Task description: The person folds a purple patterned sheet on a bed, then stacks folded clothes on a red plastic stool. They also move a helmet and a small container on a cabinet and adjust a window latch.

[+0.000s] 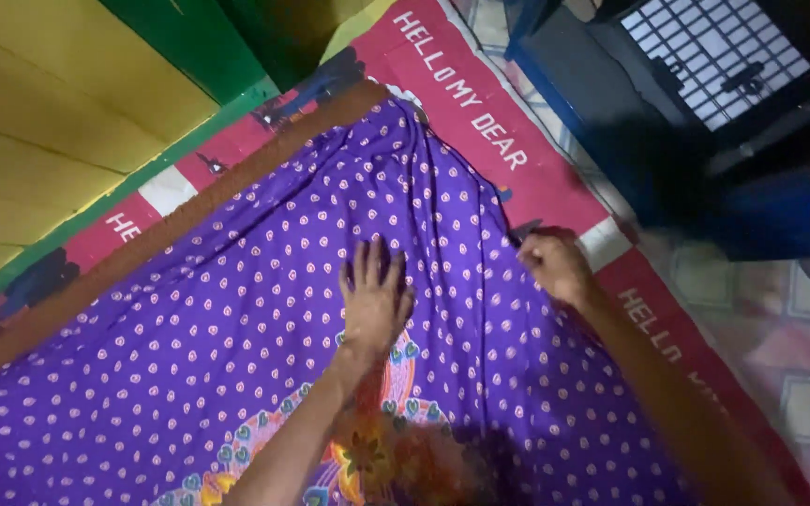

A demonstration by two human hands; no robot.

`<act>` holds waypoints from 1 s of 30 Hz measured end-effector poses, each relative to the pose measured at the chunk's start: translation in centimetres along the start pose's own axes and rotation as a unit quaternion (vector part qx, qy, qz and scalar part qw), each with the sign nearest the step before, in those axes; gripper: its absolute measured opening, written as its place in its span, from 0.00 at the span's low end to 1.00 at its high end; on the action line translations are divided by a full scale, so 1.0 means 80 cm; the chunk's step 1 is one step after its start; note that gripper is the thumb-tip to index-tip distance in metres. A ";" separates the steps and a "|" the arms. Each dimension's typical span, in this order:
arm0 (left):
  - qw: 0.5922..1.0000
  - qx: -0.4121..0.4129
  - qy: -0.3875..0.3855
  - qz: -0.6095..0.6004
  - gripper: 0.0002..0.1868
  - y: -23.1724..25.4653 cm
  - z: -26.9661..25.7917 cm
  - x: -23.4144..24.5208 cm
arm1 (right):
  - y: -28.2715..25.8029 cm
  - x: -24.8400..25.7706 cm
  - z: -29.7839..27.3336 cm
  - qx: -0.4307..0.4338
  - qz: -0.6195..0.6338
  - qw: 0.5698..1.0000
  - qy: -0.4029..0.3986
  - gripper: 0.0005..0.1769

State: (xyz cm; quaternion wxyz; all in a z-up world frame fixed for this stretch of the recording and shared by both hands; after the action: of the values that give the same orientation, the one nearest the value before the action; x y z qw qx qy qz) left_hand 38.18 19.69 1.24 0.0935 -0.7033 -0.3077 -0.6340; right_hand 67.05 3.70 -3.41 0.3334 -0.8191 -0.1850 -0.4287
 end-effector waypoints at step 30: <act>0.947 0.269 -0.163 0.063 0.47 0.241 -0.209 -0.031 | 0.139 -0.095 -0.225 -0.084 -0.114 0.988 0.062 0.35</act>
State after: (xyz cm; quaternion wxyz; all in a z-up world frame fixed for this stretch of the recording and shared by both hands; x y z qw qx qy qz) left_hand 34.83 -5.10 6.88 0.2676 -0.7637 -0.4331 -0.3970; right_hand 58.93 -17.02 -6.60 0.2228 -0.7893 -0.2194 -0.5284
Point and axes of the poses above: each hand's wrist, its own z-axis towards the middle knuckle, its own x-axis out of the back of the hand, y = z × x, the point moved 4 cm from there along z, towards the middle knuckle, and after that the axes turned 7 degrees about -x, right-handed, at the moved point
